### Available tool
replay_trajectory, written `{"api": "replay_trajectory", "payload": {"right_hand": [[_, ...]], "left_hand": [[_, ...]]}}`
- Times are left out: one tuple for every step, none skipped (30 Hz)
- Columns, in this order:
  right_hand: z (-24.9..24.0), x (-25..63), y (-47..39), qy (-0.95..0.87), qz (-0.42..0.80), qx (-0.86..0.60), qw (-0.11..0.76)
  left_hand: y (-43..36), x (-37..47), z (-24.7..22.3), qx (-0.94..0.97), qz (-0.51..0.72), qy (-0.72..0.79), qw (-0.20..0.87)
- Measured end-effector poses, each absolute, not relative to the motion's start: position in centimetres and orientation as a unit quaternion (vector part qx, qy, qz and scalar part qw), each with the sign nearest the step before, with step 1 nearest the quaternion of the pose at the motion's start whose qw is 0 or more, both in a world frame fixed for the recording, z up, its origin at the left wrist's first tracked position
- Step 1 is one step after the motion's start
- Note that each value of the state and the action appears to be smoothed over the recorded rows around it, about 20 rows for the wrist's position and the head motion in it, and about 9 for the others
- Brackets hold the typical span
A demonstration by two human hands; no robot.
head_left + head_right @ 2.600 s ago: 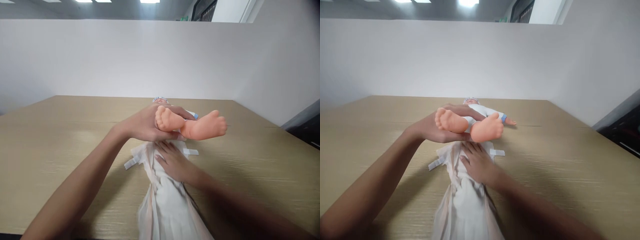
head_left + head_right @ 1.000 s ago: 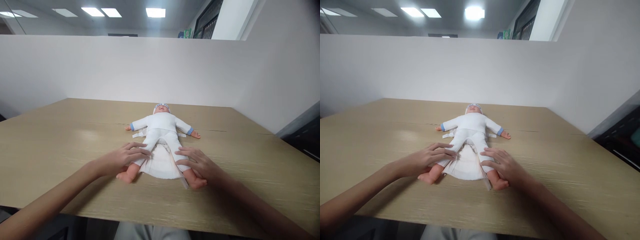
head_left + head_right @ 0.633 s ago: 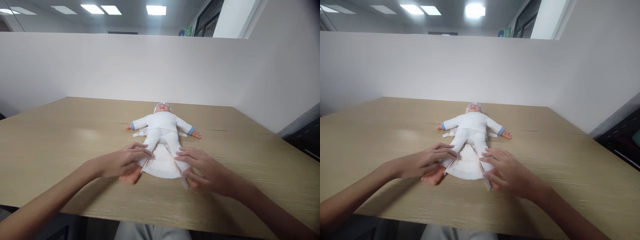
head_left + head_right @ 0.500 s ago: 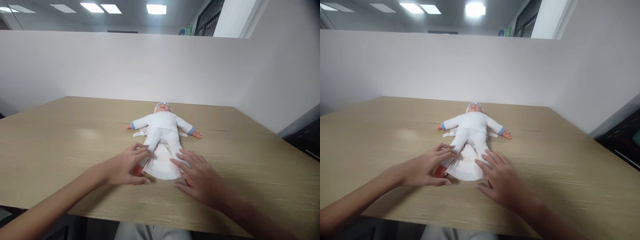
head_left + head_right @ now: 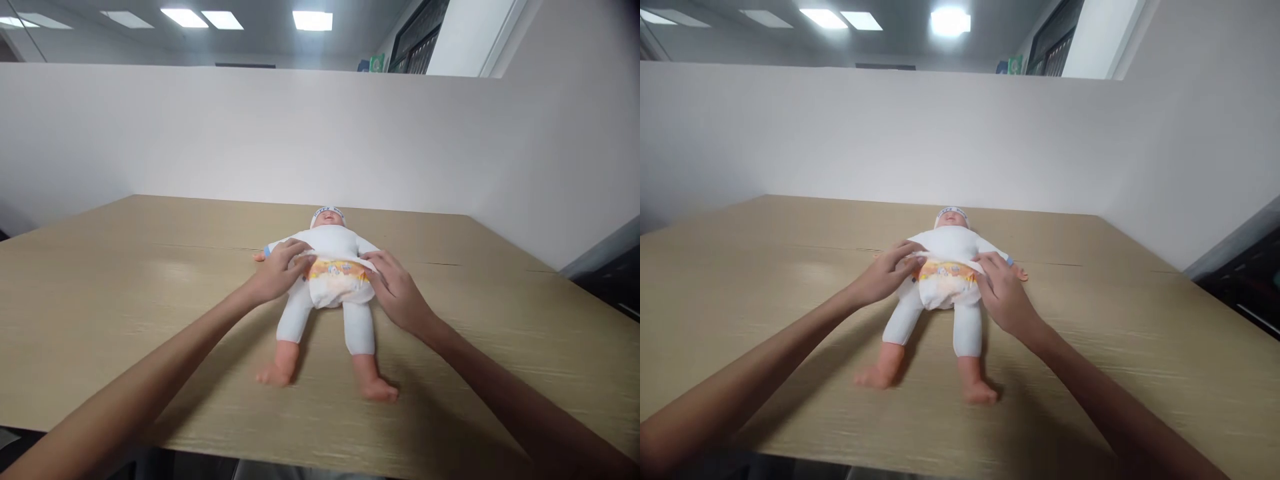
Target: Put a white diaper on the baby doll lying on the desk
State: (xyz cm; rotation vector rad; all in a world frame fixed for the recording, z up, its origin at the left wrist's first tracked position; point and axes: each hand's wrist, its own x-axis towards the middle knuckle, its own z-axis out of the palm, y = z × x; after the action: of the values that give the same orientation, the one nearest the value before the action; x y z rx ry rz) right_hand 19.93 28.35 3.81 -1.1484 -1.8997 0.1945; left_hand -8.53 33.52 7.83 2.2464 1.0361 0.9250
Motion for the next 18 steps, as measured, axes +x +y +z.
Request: {"api": "replay_trajectory", "payload": {"right_hand": [[3.9, 19.9, 29.8, -0.749, 0.108, -0.478, 0.446], [4.0, 19.8, 31.3, -0.730, 0.139, -0.499, 0.447], [4.0, 19.7, 32.8, -0.710, 0.168, -0.520, 0.444], [3.9, 19.7, 34.3, -0.693, 0.193, -0.537, 0.440], [3.8, 19.6, 35.6, -0.681, 0.212, -0.549, 0.437], [3.6, 19.5, 36.8, -0.673, 0.225, -0.553, 0.436], [3.4, 19.5, 37.8, -0.670, 0.237, -0.551, 0.438], [3.1, 19.5, 38.6, -0.667, 0.251, -0.547, 0.439], [2.8, 19.5, 39.1, -0.665, 0.266, -0.542, 0.440], [2.5, 19.5, 39.4, -0.663, 0.278, -0.538, 0.440], [2.2, 19.7, 39.5, -0.661, 0.289, -0.534, 0.440], [1.9, 19.8, 39.4, -0.660, 0.298, -0.532, 0.440], [1.6, 20.0, 39.2, -0.659, 0.305, -0.530, 0.438], [1.4, 20.2, 38.9, -0.659, 0.312, -0.528, 0.435], [1.2, 20.4, 38.6, -0.660, 0.319, -0.527, 0.431], [1.2, 20.6, 38.3, -0.661, 0.325, -0.525, 0.426], [1.1, 20.7, 38.0, -0.662, 0.329, -0.525, 0.421], [1.1, 20.9, 37.7, -0.663, 0.331, -0.527, 0.417]], "left_hand": [[34.9, -8.0, 7.6, 0.802, 0.347, 0.395, 0.284], [36.2, -7.4, 7.4, 0.779, 0.354, 0.408, 0.319], [37.5, -6.9, 7.1, 0.759, 0.360, 0.417, 0.348], [38.7, -6.4, 6.7, 0.743, 0.367, 0.422, 0.369], [39.8, -5.9, 6.3, 0.733, 0.371, 0.422, 0.384], [40.7, -5.6, 5.9, 0.727, 0.375, 0.420, 0.393], [41.4, -5.3, 5.5, 0.724, 0.378, 0.416, 0.401], [41.9, -5.1, 5.1, 0.718, 0.380, 0.413, 0.412], [42.1, -5.0, 4.8, 0.712, 0.379, 0.411, 0.424], [42.2, -5.0, 4.5, 0.706, 0.377, 0.411, 0.436], [42.0, -5.2, 4.3, 0.701, 0.374, 0.411, 0.447], [41.7, -5.4, 4.2, 0.696, 0.369, 0.412, 0.458], [41.3, -5.7, 4.2, 0.692, 0.364, 0.413, 0.467], [40.8, -6.0, 4.2, 0.689, 0.358, 0.415, 0.475], [40.3, -6.3, 4.3, 0.687, 0.352, 0.416, 0.481], [39.9, -6.5, 4.5, 0.684, 0.347, 0.417, 0.487], [39.5, -6.7, 4.7, 0.682, 0.342, 0.417, 0.493], [39.3, -6.8, 4.9, 0.680, 0.340, 0.417, 0.498]]}}
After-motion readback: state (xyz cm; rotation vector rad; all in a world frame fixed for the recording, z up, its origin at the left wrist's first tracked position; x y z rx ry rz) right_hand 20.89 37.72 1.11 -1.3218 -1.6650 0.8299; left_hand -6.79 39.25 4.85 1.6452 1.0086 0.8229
